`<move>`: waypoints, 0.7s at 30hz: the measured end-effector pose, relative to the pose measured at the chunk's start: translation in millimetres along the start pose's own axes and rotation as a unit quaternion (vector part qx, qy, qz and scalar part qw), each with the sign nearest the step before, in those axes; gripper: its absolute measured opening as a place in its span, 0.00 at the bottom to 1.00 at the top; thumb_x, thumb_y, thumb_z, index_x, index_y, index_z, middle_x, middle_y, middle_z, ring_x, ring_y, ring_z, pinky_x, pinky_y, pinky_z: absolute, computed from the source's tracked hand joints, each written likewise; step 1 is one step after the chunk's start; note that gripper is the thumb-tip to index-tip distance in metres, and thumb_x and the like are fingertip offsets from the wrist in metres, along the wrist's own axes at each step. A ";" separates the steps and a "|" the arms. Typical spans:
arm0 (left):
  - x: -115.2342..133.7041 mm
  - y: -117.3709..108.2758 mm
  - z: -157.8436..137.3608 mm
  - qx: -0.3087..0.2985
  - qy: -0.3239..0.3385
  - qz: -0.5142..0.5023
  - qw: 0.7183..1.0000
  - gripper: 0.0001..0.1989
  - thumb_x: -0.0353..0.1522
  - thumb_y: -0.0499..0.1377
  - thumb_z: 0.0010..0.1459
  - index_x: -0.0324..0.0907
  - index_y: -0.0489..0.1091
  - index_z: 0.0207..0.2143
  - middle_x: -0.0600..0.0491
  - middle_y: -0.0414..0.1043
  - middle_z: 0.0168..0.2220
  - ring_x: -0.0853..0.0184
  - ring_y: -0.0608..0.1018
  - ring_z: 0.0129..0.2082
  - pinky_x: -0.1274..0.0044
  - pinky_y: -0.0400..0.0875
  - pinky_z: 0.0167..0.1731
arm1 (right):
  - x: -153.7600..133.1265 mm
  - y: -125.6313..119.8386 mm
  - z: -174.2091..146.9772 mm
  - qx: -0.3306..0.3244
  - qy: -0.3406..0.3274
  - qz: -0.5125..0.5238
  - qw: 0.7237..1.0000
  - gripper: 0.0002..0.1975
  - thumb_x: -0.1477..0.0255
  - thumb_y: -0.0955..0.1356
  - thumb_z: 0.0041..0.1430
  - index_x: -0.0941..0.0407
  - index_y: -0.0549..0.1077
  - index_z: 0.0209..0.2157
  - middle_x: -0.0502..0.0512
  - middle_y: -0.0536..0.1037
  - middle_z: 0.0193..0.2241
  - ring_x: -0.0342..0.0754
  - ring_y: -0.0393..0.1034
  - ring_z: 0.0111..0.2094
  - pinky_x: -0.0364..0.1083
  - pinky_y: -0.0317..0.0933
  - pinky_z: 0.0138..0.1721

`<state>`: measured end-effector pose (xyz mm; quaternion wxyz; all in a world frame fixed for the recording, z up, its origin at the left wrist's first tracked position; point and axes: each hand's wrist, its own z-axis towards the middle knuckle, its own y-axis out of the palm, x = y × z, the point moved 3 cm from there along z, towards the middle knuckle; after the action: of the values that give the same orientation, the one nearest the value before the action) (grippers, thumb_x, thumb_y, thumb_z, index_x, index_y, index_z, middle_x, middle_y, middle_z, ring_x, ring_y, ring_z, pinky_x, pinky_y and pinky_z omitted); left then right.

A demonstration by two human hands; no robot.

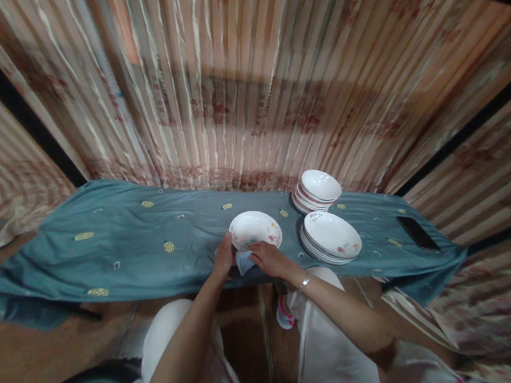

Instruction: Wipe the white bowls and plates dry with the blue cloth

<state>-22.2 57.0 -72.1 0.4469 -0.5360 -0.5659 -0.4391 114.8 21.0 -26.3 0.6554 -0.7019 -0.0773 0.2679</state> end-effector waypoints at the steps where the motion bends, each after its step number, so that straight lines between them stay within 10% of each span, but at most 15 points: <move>1: 0.1 1.1 -1.2 -0.012 -0.017 -0.006 1.000 0.23 0.40 0.50 0.62 0.42 0.63 0.58 0.51 0.76 0.28 0.63 0.79 0.30 0.72 0.75 0.31 | 2.9 -1.3 -4.2 -0.004 -0.010 -0.004 1.000 0.12 0.74 0.61 0.64 0.62 0.74 0.44 0.61 0.76 0.45 0.50 0.70 0.47 0.46 0.60 0.51; 7: 1.4 10.1 -7.8 -0.081 -0.110 -0.073 0.988 0.35 0.28 0.51 0.60 0.45 0.39 0.66 0.57 0.73 0.19 0.64 0.79 0.24 0.70 0.75 0.30 | 30.5 -5.7 -26.3 -0.008 -0.025 -0.019 0.999 0.15 0.75 0.60 0.64 0.61 0.72 0.49 0.62 0.73 0.50 0.50 0.67 0.52 0.50 0.54 0.57; 21: -0.6 9.1 -4.7 -0.088 -0.091 -0.043 0.991 0.35 0.29 0.50 0.60 0.43 0.38 0.66 0.54 0.74 0.19 0.60 0.80 0.25 0.69 0.75 0.29 | 73.3 -16.2 12.5 0.000 0.094 -0.134 0.987 0.11 0.76 0.62 0.61 0.61 0.75 0.38 0.64 0.74 0.46 0.56 0.65 0.49 0.52 0.59 0.50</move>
<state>-13.0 52.7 -71.4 0.3253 -0.5860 -0.5860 -0.4554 174.7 67.7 -30.7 0.6898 -0.7072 -0.1086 0.1109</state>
